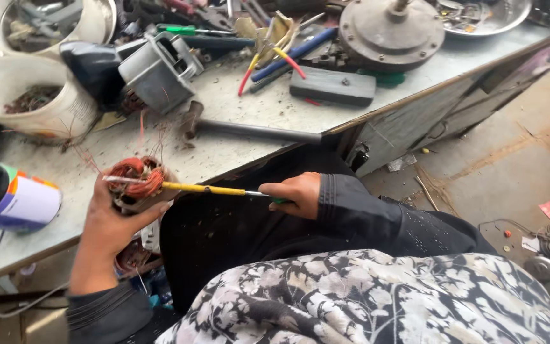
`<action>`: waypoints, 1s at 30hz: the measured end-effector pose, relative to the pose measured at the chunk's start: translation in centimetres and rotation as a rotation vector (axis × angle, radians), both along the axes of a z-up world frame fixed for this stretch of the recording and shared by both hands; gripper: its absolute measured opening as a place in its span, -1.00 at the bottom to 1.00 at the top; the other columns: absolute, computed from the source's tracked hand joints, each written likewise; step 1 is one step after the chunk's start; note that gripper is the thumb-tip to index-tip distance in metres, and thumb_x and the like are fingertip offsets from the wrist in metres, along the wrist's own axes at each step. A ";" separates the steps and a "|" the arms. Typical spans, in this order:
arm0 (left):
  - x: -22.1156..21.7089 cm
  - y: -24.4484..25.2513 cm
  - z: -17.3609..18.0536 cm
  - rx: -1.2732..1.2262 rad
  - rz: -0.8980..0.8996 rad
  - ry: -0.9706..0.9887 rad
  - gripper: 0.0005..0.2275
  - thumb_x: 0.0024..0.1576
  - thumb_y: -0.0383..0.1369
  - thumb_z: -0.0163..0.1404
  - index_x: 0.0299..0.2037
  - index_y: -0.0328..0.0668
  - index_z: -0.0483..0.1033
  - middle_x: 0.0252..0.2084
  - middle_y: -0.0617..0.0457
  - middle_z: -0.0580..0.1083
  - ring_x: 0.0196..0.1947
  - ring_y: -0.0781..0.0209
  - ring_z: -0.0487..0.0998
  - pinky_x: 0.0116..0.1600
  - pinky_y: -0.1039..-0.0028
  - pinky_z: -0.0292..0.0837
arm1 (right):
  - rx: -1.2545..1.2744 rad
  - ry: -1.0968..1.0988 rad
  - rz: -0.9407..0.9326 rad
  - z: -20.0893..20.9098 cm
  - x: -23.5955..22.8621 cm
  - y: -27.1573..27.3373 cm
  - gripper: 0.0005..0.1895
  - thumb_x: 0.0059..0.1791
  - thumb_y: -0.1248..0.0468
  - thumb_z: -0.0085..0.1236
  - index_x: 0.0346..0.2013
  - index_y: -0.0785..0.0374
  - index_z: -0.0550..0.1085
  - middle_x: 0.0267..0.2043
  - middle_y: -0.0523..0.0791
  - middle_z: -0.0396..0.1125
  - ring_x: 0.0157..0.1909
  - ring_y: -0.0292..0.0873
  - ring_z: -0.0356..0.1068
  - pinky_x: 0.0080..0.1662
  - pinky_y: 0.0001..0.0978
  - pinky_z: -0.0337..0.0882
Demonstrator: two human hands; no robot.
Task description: The person works on a cylindrical motor stator, using a screwdriver to pry and adjust the copper windings. They also use a hammer to tap the stator and pliers to manipulate the wires, occasionally rotating the object to access different sides.
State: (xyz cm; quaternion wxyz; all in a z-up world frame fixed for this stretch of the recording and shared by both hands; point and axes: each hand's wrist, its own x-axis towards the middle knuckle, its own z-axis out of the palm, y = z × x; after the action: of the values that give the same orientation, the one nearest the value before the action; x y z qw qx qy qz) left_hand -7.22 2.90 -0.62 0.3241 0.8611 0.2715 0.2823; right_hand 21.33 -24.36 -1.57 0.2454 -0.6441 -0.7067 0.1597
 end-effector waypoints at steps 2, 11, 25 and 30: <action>0.1 0.7 0.5 -0.050 -0.063 0.024 -0.19 -0.24 -0.27 0.41 0.26 -0.18 0.28 0.11 -0.09 0.51 0.11 0.10 0.54 0.20 0.27 0.43 | 0.004 0.038 0.055 0.7 0.6 0.1 -0.52 0.01 0.15 0.19 0.20 0.20 0.40 -0.18 0.00 0.53 -0.21 0.10 0.54 -0.23 -0.11 0.52; 1.6 -2.3 0.5 -0.121 0.047 -0.248 -0.09 -0.14 -0.19 0.39 0.43 -0.14 0.11 0.31 -0.20 0.33 0.31 -0.02 0.41 0.39 0.23 0.34 | -0.097 -0.085 -0.205 1.8 -0.7 0.3 -0.55 0.02 0.01 0.11 0.16 0.04 0.41 -0.11 -0.05 0.47 -0.22 0.05 0.53 -0.24 -0.11 0.52; 9.4 -5.1 -1.7 0.614 0.534 -0.112 0.29 -0.10 -0.02 0.56 0.49 -0.50 -0.34 0.41 -0.57 0.07 0.41 -0.47 0.12 0.50 -0.09 -0.01 | -0.040 0.347 -0.255 -2.4 -5.9 0.6 -0.60 0.09 0.05 0.04 0.11 0.23 0.33 -0.15 0.06 0.48 -0.13 0.12 0.51 -0.11 -0.08 0.48; 9.7 -3.1 -1.8 0.456 0.508 -0.191 0.01 -0.06 -0.14 0.53 0.38 -0.34 -0.03 0.30 -0.38 0.28 0.25 -0.39 0.36 0.35 0.01 0.27 | 0.002 0.464 -0.197 -2.0 -5.8 1.1 -0.60 0.04 0.08 0.14 0.06 0.24 0.37 -0.22 0.02 0.50 -0.17 0.04 0.54 -0.14 -0.16 0.48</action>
State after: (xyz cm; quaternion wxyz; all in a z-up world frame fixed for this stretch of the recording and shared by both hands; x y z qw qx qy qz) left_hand 2.46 -0.18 -2.38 0.0669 0.7860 0.3754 0.4867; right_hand 15.48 -23.28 -3.60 0.4161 -0.6558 -0.5654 0.2777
